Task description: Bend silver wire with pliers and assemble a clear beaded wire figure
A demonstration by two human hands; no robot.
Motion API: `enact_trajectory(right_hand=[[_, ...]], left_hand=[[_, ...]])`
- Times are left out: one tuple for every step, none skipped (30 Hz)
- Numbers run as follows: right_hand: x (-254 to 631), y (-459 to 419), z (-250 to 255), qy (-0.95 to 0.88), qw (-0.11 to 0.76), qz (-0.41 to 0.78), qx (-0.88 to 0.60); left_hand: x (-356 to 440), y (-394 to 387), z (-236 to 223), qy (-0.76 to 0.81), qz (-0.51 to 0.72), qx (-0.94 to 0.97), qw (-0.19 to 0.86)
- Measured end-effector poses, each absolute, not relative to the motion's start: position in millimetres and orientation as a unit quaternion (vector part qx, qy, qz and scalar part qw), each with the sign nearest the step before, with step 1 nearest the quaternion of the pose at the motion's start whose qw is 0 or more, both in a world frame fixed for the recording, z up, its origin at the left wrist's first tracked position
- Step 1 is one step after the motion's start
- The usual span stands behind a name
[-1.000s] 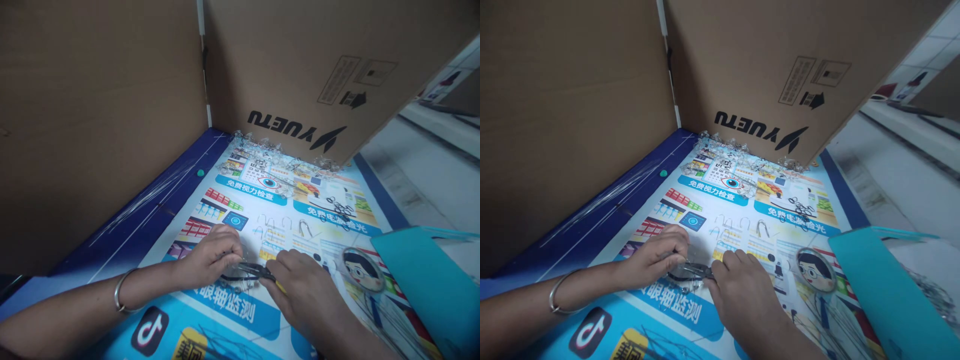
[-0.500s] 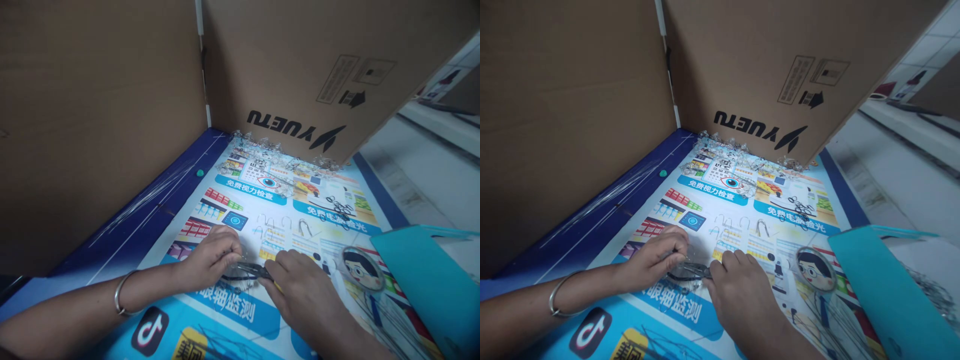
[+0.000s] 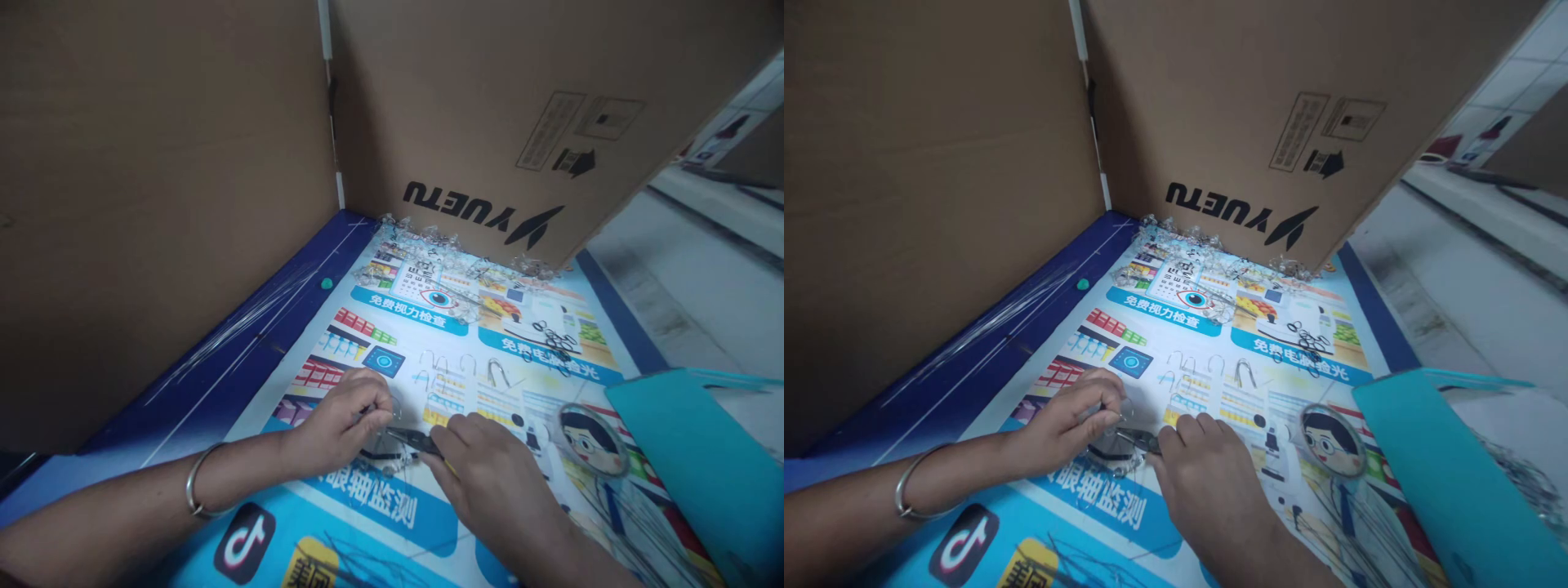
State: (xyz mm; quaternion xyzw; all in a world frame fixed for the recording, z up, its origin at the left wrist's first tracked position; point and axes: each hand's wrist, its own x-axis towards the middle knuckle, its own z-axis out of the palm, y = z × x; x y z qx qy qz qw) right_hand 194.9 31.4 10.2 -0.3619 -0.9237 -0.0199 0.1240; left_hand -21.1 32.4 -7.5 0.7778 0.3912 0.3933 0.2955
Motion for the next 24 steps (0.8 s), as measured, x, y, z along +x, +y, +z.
enact_trajectory(right_hand=[[195.1,31.6,9.7,-0.923,0.125,-0.018,-0.363],[195.3,31.8,9.4,-0.923,0.124,-0.017,-0.363],[195.6,31.9,9.2,-0.923,0.124,-0.015,-0.365],[195.8,31.9,9.1,-0.923,0.123,-0.014,-0.365],[196.0,32.0,9.1,-0.923,0.120,-0.013,-0.364],[196.1,32.0,9.2,-0.924,0.118,-0.012,-0.364],[196.2,32.2,9.3,-0.923,0.117,-0.012,-0.365],[196.2,32.4,9.3,-0.923,0.117,-0.012,-0.367],[196.2,32.6,9.2,-0.922,0.116,-0.011,-0.369],[196.2,32.8,9.1,-0.921,0.116,-0.011,-0.371],[196.2,33.1,8.8,-0.920,0.117,-0.011,-0.373],[196.3,33.3,8.4,-0.920,0.119,-0.010,-0.374],[196.4,33.5,7.9,-0.919,0.121,-0.010,-0.375],[196.5,33.7,7.4,-0.918,0.124,-0.009,-0.376],[196.7,33.8,7.0,-0.918,0.126,-0.006,-0.377],[196.9,33.9,6.7,-0.917,0.125,-0.001,-0.378],[197.1,34.1,6.4,-0.917,0.124,0.007,-0.379],[197.3,34.4,6.2,-0.917,0.122,0.016,-0.380],[197.6,34.7,6.0,-0.916,0.118,0.026,-0.382],[197.8,35.1,5.9,-0.915,0.113,0.036,-0.385],[198.1,35.6,5.8,-0.915,0.110,0.045,-0.386],[198.3,36.0,5.7,-0.914,0.109,0.051,-0.387],[198.5,36.4,5.7,-0.914,0.108,0.055,-0.388],[198.7,36.7,5.8,-0.914,0.109,0.056,-0.388]], left_hand=[[-21.2,32.6,-7.3,0.389,0.393,0.779,0.295],[-21.3,32.8,-7.1,0.387,0.392,0.781,0.295],[-21.5,33.0,-6.9,0.384,0.391,0.783,0.295],[-21.6,33.2,-6.8,0.381,0.389,0.785,0.295],[-21.8,33.5,-6.7,0.380,0.387,0.786,0.295],[-22.0,33.7,-6.8,0.380,0.386,0.787,0.295],[-22.2,33.9,-6.9,0.380,0.385,0.788,0.294],[-22.4,34.1,-7.2,0.380,0.385,0.788,0.293],[-22.6,34.2,-7.4,0.380,0.386,0.788,0.292],[-22.8,34.4,-7.6,0.379,0.386,0.789,0.292],[-22.8,34.6,-7.8,0.378,0.386,0.789,0.292],[-22.9,34.7,-7.8,0.377,0.386,0.790,0.291],[-22.9,34.9,-7.7,0.376,0.386,0.791,0.290],[-22.9,35.0,-7.5,0.375,0.386,0.792,0.289],[-23.0,35.1,-7.4,0.374,0.386,0.793,0.287],[-23.0,35.2,-7.4,0.373,0.387,0.794,0.284],[-23.2,35.4,-7.4,0.372,0.389,0.794,0.282],[-23.4,35.6,-7.5,0.370,0.391,0.795,0.280],[-23.6,35.8,-7.7,0.369,0.391,0.795,0.279],[-23.7,36.1,-8.0,0.368,0.391,0.796,0.279],[-23.9,36.3,-8.3,0.366,0.392,0.797,0.279],[-23.9,36.5,-8.6,0.364,0.392,0.798,0.279],[-23.9,36.6,-8.8,0.362,0.393,0.798,0.279],[-23.8,36.6,-9.0,0.362,0.393,0.798,0.279]])
